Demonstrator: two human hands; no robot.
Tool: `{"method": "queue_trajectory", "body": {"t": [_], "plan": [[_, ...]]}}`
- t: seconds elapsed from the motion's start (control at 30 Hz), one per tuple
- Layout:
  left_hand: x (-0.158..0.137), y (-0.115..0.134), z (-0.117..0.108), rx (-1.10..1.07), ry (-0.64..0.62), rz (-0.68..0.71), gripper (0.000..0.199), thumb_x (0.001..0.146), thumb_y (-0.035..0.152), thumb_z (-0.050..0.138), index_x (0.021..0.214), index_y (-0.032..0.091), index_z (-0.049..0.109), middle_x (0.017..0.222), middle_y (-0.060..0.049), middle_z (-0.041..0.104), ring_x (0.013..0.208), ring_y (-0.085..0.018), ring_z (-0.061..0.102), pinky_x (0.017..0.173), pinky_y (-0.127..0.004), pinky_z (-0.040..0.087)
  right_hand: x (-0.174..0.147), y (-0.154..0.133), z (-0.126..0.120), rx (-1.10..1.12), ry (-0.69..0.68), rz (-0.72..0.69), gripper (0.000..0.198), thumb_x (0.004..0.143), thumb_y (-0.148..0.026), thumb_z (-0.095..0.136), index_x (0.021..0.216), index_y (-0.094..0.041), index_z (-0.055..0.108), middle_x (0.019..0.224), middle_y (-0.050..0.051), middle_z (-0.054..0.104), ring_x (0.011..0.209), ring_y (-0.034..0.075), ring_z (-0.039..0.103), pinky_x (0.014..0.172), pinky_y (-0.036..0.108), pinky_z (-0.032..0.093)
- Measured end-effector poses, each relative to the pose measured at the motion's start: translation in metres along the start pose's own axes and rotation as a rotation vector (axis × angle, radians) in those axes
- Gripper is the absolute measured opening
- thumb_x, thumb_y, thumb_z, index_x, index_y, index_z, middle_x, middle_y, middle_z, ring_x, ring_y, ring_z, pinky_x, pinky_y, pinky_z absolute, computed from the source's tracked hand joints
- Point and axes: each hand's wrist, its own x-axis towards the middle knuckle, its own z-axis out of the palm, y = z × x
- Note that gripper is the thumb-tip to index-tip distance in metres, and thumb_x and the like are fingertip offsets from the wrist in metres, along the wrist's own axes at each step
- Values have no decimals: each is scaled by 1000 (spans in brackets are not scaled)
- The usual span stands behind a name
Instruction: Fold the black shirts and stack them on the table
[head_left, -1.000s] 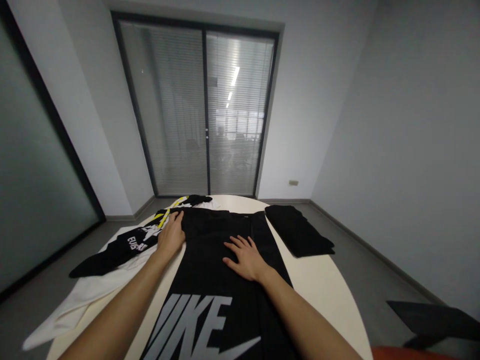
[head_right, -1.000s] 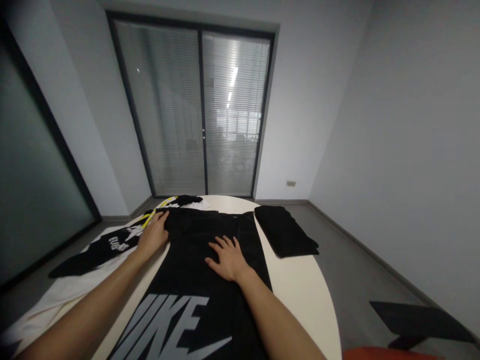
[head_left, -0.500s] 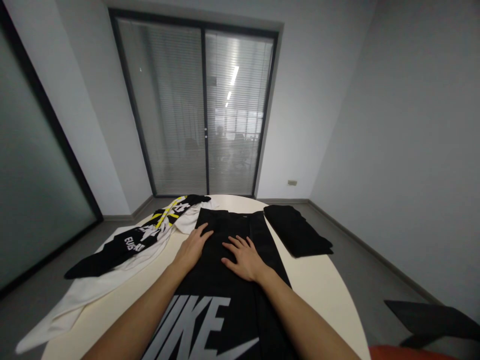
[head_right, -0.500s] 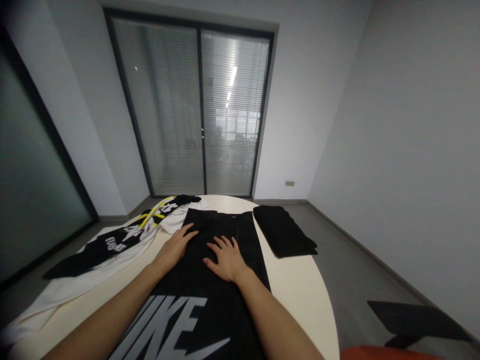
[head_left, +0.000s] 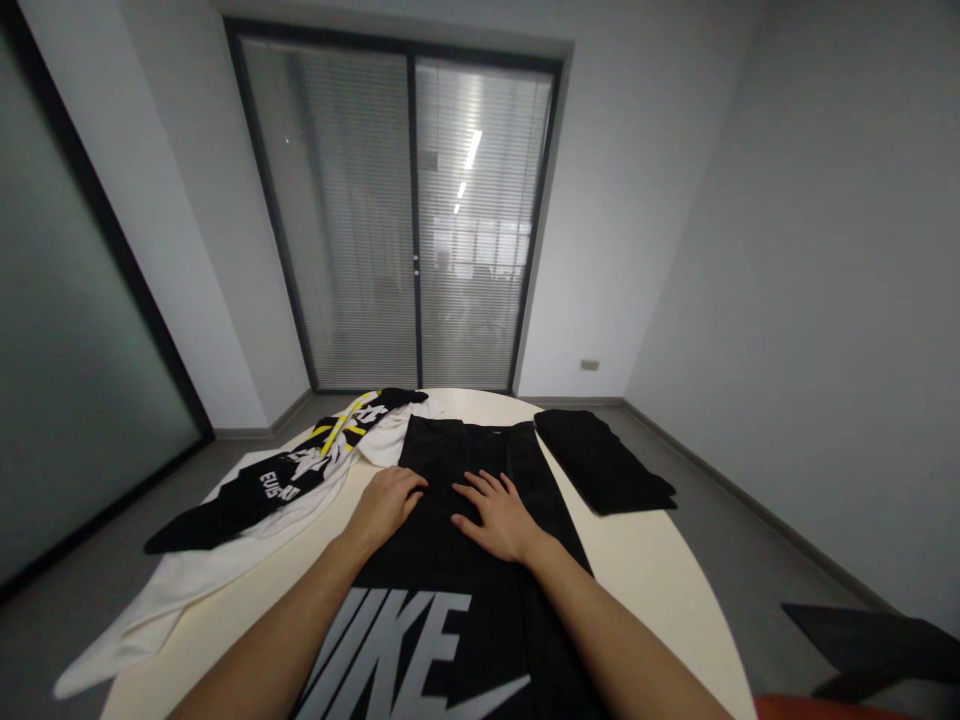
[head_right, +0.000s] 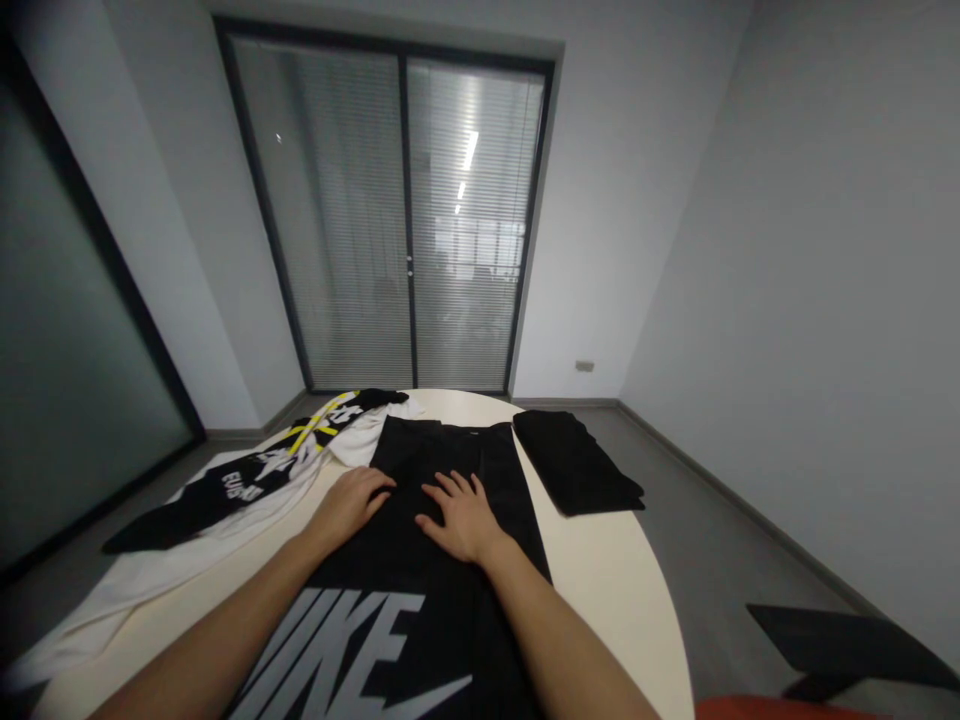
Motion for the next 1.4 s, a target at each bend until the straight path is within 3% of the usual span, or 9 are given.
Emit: {"method": "queue_trajectory", "body": {"t": [0.2,0.37,0.5,0.63,0.73,0.97,1.2,1.4], "plan": [[-4,-1,-6,-142,-1,10,19,94,33,55,89,23,69,97,-3,70,95,-20,62,88,-31,46,0,0,1,1,6,5,60,93,-61,45,145,-30,48,156,6,39,146,30,27,119,54,12],[-3,-1,-5,-150,42,27,27,98,34,46,96,23,69,103,-5,69,101,-20,61,95,-33,44,0,0,2,0,0,15,62,93,-62,44,146,-28,47,156,7,38,147,30,27,119,53,12],[-3,-5,-3,-4,152,-185,25,98,30,45,107,21,67,115,-8,65,109,-23,60,96,-34,45,0,1,1,8,4,9,62,93,-62,44,145,-28,48,156,7,38,147,31,26,119,53,12],[-5,-10,-5,116,92,-409,28,94,32,53,117,19,62,112,-10,68,104,-25,64,87,-33,47,1,0,0,14,-4,16,61,93,-61,45,145,-28,48,156,7,38,147,31,26,119,54,13],[-5,-13,-7,82,37,-486,29,92,34,57,117,19,62,105,-8,71,98,-24,67,80,-30,47,1,-1,0,10,-8,18,61,93,-61,45,145,-28,48,156,7,39,147,30,26,119,53,13],[-2,-18,-5,40,4,-535,21,92,31,55,107,21,67,104,-6,74,96,-21,68,75,-26,44,0,-3,-1,-22,-10,8,62,94,-61,44,147,-29,45,158,7,36,147,31,24,119,55,10],[-2,-15,-6,134,-33,-604,28,91,47,52,86,22,63,92,-8,74,86,-25,69,64,-29,40,2,0,1,-9,-39,28,64,93,-63,42,147,-29,44,158,6,35,148,31,23,119,55,13],[-2,-11,-8,128,-22,-569,21,94,41,49,90,22,57,89,-5,72,82,-22,68,61,-27,36,7,0,-7,14,-79,25,66,91,-65,44,144,-27,47,157,8,37,146,33,27,117,56,16]]}}
